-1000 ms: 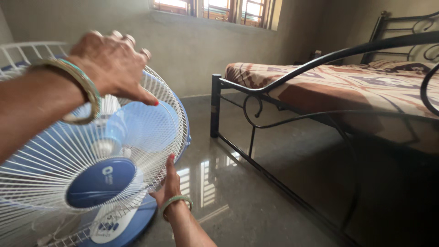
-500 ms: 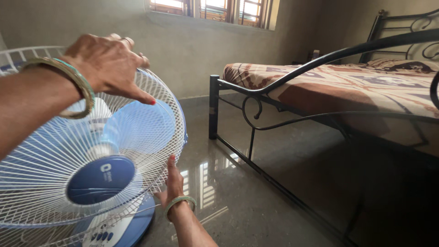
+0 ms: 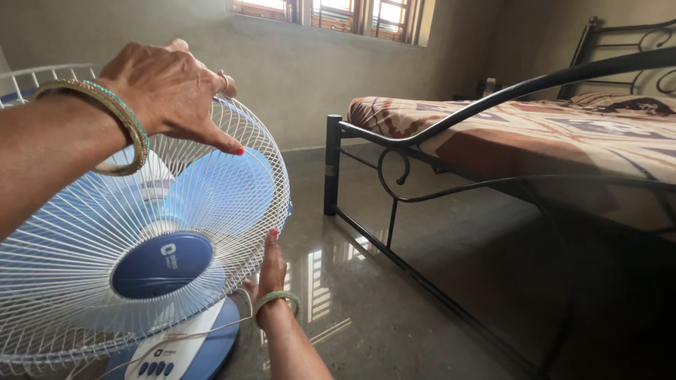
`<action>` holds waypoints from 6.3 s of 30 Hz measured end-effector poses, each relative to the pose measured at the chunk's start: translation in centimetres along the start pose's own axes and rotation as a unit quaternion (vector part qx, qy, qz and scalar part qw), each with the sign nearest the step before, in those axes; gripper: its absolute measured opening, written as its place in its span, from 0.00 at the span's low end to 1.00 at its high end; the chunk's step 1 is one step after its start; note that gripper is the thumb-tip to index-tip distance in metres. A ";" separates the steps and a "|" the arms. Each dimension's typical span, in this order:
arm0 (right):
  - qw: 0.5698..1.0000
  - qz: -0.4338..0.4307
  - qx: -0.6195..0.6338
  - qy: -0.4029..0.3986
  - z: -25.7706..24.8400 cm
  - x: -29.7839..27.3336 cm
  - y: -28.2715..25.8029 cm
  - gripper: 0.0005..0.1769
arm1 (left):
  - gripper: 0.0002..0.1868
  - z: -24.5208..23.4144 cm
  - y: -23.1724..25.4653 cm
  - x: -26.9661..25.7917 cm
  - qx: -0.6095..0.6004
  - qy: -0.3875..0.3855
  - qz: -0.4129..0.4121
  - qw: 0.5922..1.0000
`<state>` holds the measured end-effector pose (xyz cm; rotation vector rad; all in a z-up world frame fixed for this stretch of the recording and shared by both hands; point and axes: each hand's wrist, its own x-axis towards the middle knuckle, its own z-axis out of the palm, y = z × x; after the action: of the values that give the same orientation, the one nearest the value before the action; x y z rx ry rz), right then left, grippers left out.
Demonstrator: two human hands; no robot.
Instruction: The person reassembles a blue electric fan by hand. They place the front wire grille over the fan blades and repeatedly adjust its position to align and secure it to the base.
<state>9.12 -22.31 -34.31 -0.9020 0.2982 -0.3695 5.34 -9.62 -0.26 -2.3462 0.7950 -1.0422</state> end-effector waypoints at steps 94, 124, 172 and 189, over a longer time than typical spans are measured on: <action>0.981 -0.090 0.158 -0.075 -4.3 6.1 3.5 0.28 | 0.56 1.9 0.7 0.0 0.054 0.082 -0.018 0.995; 0.977 -0.066 0.194 -0.068 -4.3 5.6 2.9 0.33 | 0.46 1.6 2.2 -0.2 0.037 -0.038 0.018 0.998; 0.946 -0.043 0.265 0.184 0.0 7.2 1.0 0.23 | 0.42 2.3 4.4 0.9 0.080 0.020 0.106 0.991; 0.928 -0.121 0.316 0.155 -0.5 8.6 1.4 0.20 | 0.58 -1.8 5.4 2.7 0.014 -0.157 0.096 0.983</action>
<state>16.84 -25.58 -36.61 -0.2376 0.3291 -0.7891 3.65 -15.62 -1.00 -2.2786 0.8535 -0.5803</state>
